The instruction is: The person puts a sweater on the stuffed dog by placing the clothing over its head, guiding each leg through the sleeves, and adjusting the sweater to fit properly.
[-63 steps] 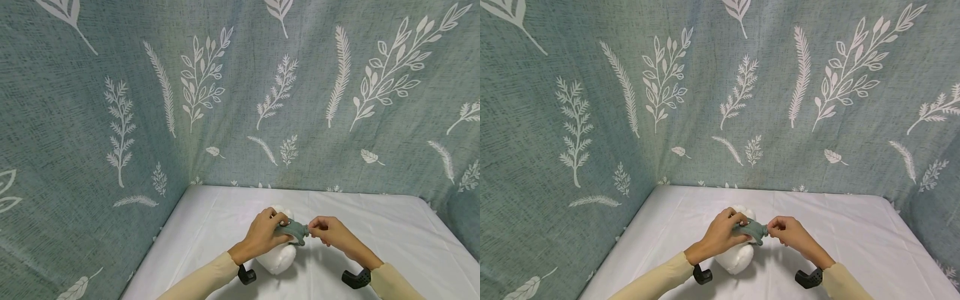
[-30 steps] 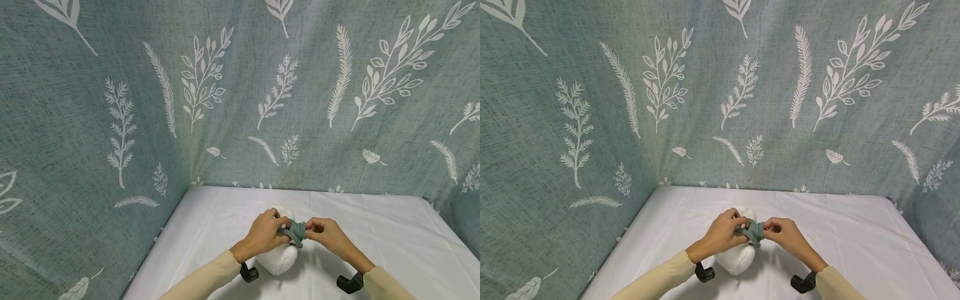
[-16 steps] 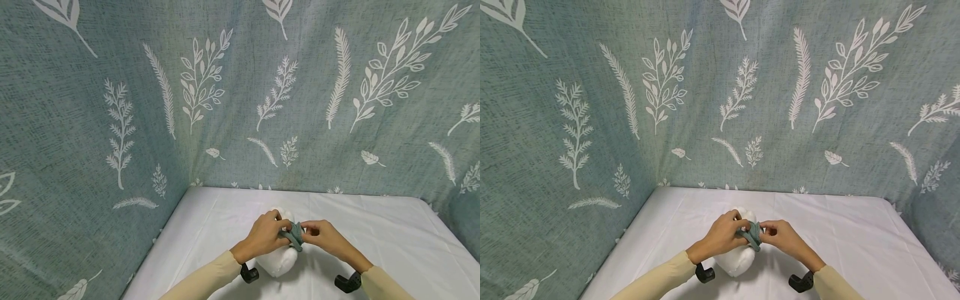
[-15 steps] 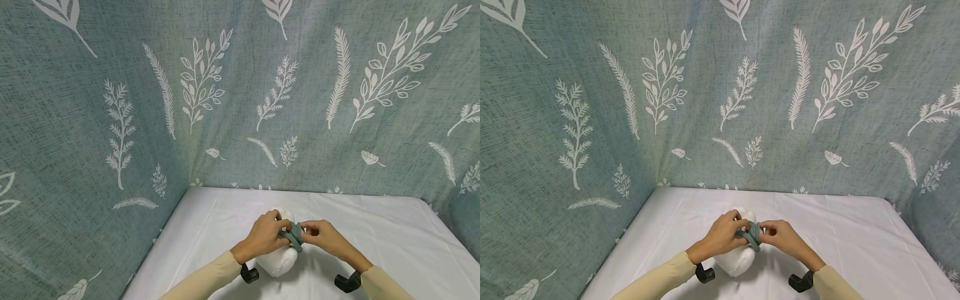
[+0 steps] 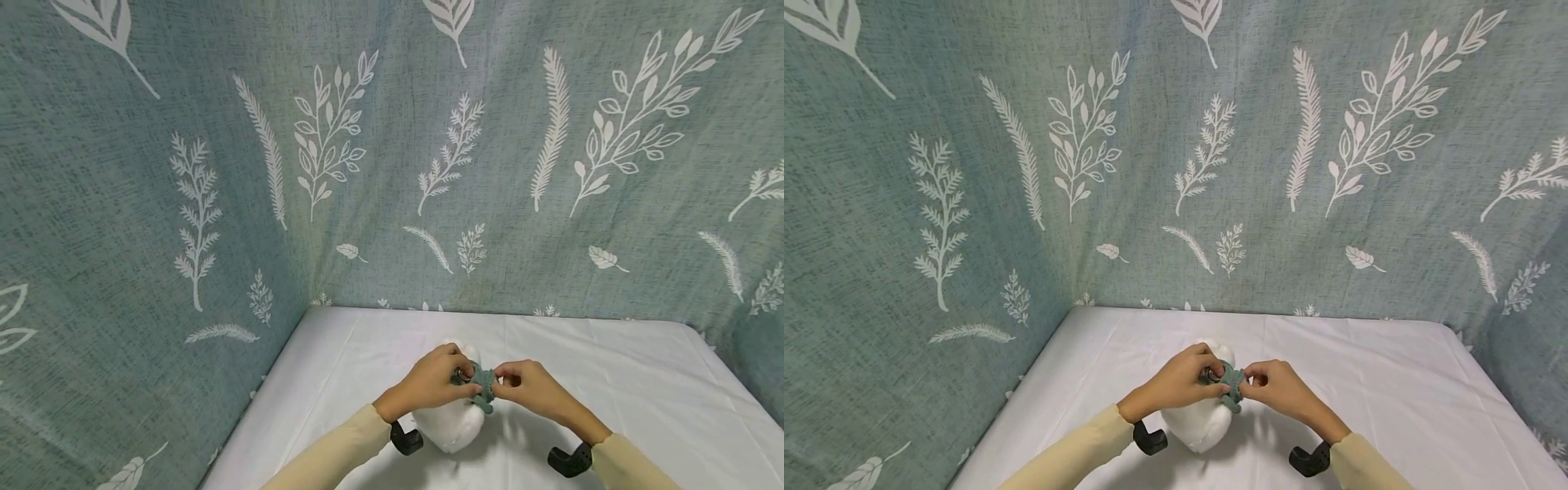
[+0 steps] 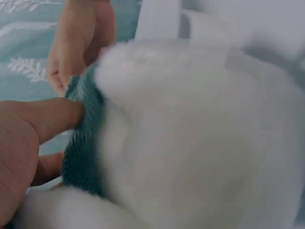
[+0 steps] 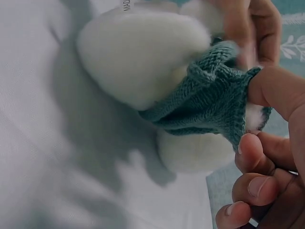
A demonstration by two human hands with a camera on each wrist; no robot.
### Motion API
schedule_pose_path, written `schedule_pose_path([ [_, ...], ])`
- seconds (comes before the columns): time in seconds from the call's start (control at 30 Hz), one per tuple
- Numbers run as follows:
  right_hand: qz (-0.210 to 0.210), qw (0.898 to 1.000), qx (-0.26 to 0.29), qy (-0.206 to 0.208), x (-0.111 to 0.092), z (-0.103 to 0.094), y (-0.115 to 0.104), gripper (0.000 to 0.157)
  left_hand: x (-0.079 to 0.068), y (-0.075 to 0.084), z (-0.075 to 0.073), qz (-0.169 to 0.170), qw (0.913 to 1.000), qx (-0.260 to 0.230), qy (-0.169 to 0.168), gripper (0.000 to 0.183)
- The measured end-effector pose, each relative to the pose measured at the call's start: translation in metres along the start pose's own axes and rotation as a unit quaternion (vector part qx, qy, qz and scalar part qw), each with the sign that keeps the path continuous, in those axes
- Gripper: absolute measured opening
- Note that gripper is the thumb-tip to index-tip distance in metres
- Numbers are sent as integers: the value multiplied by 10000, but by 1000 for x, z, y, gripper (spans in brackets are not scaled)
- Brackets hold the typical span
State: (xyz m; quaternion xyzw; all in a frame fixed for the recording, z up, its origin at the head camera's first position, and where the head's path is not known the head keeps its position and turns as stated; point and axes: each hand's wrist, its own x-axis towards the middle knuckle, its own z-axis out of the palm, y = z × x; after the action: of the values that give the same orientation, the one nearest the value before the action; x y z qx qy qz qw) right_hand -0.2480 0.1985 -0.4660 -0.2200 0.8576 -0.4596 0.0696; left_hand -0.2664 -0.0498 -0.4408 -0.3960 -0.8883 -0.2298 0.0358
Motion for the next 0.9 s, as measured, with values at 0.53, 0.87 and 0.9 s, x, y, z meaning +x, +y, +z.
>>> schedule_pose_path([
  [0.53,563,9977,377,55,2,9,1,11,-5,1,6,255,9968,660,365,5],
  [0.87,643,9969,445,-112,1,0,5,21,-12,-6,-4,631,9893,1310,-78,12],
  [0.9,666,9966,475,-131,1,-1,5,22,-12,-7,-6,597,9900,1270,-164,13],
])
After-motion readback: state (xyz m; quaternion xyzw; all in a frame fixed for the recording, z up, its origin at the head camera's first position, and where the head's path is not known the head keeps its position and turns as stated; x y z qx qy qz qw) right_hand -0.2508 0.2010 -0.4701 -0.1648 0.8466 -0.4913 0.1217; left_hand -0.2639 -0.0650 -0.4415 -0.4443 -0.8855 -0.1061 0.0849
